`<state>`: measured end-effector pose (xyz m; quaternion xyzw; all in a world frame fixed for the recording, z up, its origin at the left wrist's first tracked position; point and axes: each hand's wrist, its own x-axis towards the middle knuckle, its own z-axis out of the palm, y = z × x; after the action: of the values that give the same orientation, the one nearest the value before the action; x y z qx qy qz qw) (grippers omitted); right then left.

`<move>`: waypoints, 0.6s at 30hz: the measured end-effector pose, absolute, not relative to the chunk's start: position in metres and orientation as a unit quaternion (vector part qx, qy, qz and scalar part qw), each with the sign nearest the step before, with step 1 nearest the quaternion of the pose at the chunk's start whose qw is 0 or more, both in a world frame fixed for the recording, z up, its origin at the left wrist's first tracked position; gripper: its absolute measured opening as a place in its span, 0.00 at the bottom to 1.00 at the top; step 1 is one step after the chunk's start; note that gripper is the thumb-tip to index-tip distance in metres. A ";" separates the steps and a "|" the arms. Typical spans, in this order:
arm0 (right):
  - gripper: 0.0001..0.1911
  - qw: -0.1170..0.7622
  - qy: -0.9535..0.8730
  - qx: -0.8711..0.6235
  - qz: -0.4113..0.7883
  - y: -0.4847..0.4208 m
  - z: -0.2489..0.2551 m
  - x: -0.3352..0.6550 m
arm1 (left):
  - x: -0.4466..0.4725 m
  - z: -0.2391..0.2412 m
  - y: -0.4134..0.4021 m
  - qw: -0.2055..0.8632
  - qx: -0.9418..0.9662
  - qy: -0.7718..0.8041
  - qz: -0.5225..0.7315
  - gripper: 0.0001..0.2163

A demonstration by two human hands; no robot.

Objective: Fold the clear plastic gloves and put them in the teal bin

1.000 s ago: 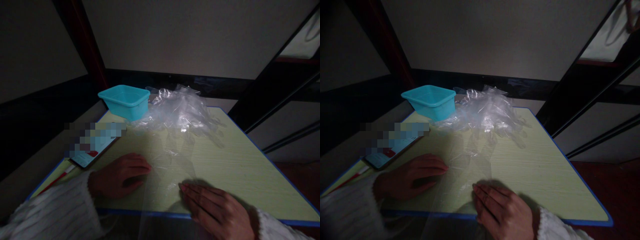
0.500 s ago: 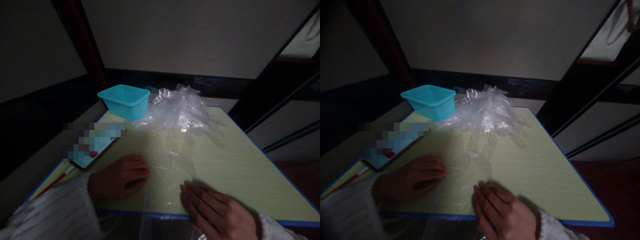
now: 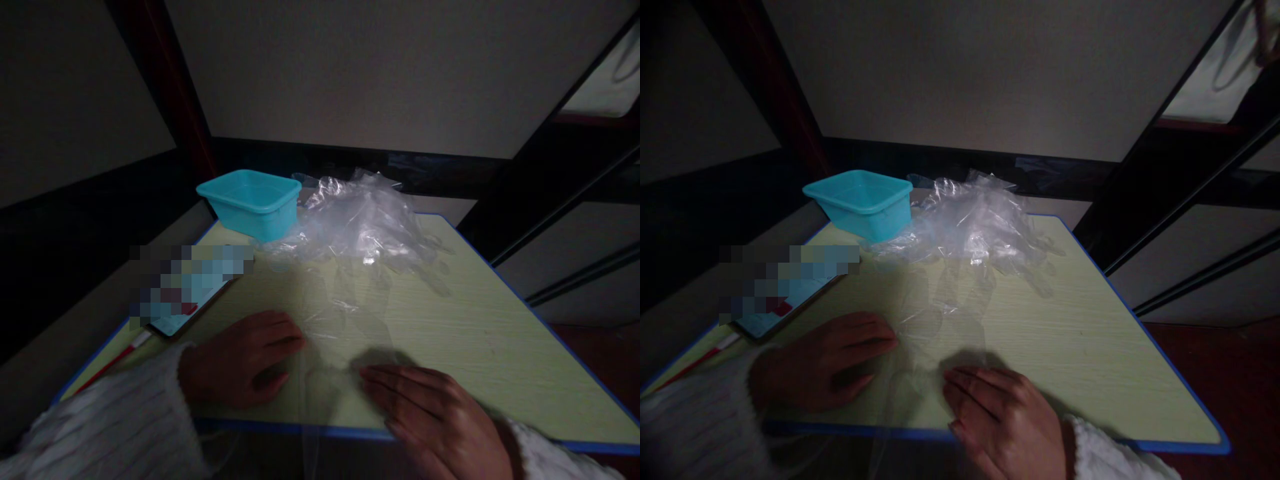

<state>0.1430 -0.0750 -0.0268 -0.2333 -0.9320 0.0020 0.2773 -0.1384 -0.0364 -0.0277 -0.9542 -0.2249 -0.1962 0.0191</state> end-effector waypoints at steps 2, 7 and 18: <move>0.24 0.312 -0.917 -0.249 0.015 -0.076 -0.033 0.141 | -0.138 -0.029 -0.037 0.034 -0.955 -0.220 -0.195 0.14; 0.21 0.343 -0.904 -0.256 0.019 -0.076 -0.034 0.137 | -0.133 -0.031 -0.039 0.043 -0.953 -0.230 -0.191 0.12; 0.17 0.293 -0.940 -0.156 -0.083 -0.088 -0.032 0.130 | -0.134 -0.024 -0.042 0.049 -0.964 -0.188 -0.182 0.13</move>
<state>0.1300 -0.0878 -0.0316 -0.1557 -0.9396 -0.0826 0.2934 -0.1345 -0.0422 -0.0243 -0.9639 -0.1878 -0.1824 0.0486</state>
